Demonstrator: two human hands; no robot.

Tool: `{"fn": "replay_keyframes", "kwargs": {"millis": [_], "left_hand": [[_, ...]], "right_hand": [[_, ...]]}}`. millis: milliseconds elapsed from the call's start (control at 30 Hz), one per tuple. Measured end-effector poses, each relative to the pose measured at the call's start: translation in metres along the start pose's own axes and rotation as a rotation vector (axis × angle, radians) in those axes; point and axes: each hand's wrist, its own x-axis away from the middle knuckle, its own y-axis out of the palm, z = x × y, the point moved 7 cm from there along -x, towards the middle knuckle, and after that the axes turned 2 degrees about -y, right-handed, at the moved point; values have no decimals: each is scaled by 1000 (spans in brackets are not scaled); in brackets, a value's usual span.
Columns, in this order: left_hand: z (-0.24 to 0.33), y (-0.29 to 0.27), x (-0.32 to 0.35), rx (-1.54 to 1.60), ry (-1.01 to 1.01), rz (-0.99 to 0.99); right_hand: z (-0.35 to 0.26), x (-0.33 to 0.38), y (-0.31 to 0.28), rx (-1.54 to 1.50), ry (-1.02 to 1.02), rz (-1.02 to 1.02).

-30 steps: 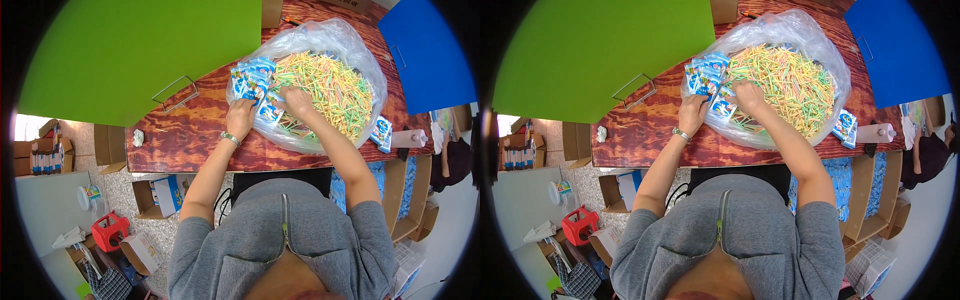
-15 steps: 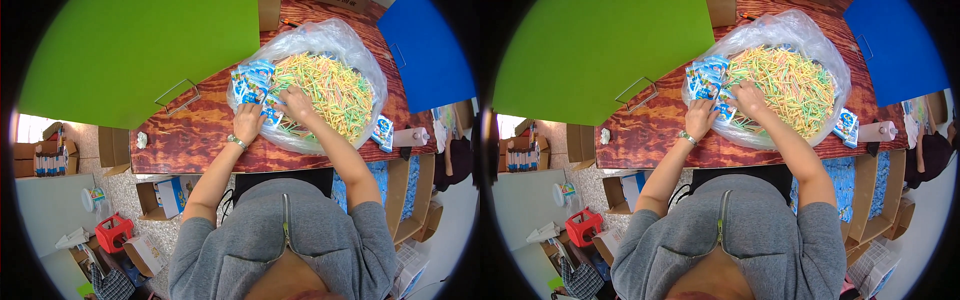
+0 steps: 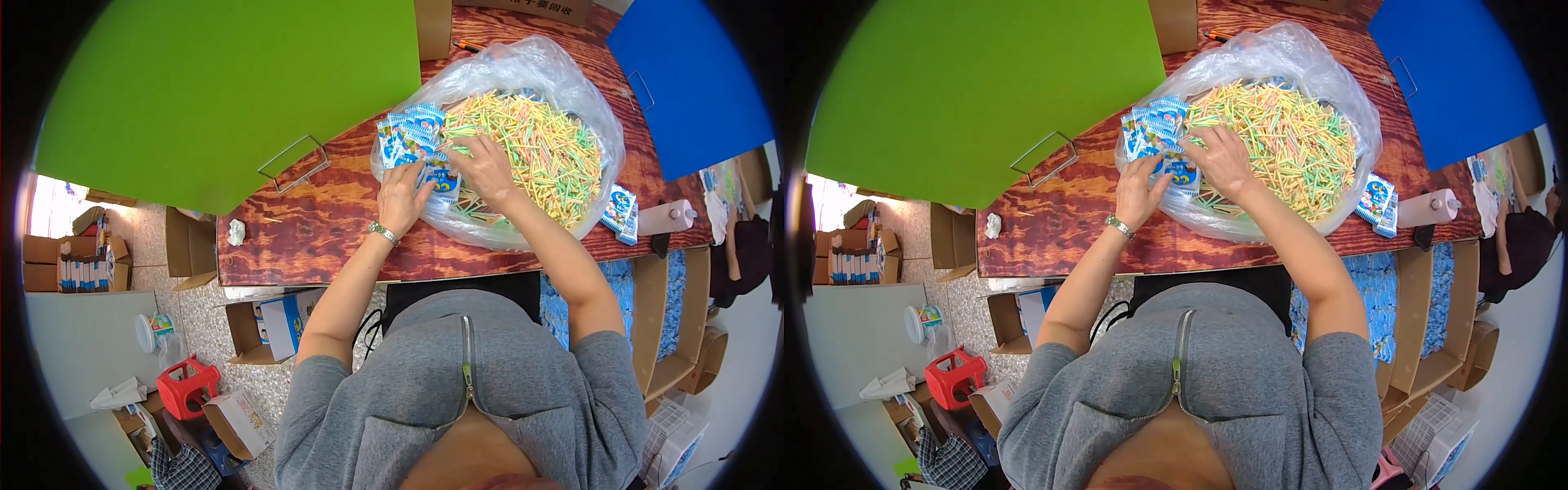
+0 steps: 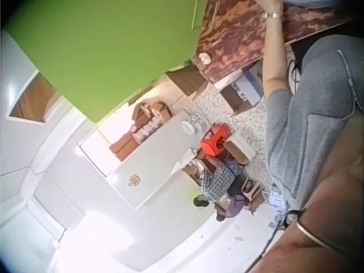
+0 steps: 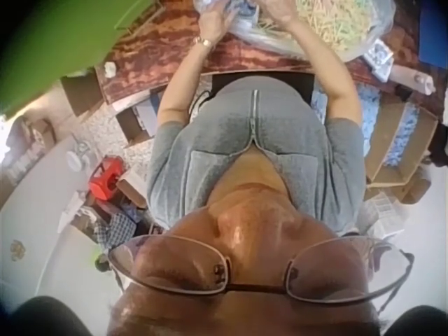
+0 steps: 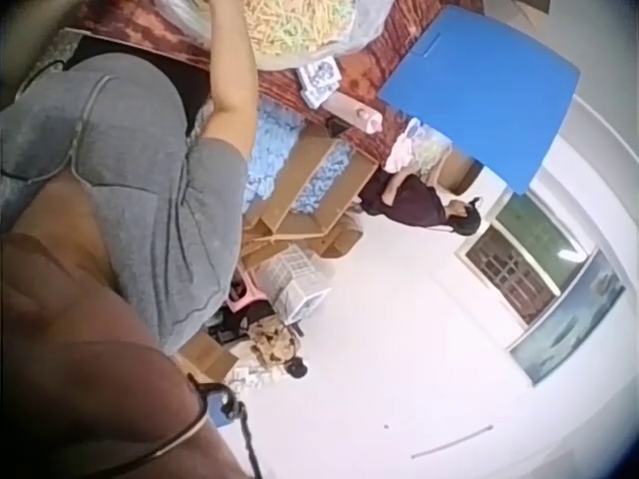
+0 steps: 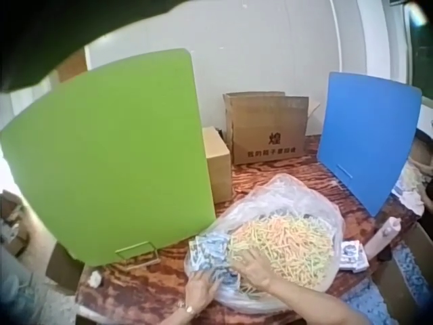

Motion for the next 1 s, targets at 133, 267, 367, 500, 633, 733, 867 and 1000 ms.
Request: {"fn": "replay_keyframes", "kwargs": {"millis": [133,267,367,500,633,733,867,1000], "left_hand": [[13,-4,-5,33,24,42],[12,1,-11,106,65,-21],[-10,16,-13,621,-237,-199],[23,14,-16,1036,-349,-282],[40,9,-14,1037,-332,-303],[48,4,-16,960,-245,-245],[60,-2,-20,777,-127,-198],[67,2,-16,694,-107,-259]], "right_hand": [[1,-3,-11,31,-18,61],[14,-5,-10,-240,141,-102],[10,-24,-37,-441,166,-72],[16,-26,-60,-613,282,-102],[9,-27,-82,-659,336,-200],[-1,-23,-104,-564,153,-63],[1,-13,-116,-580,97,-16],[15,-8,-108,-779,263,-129]]}}
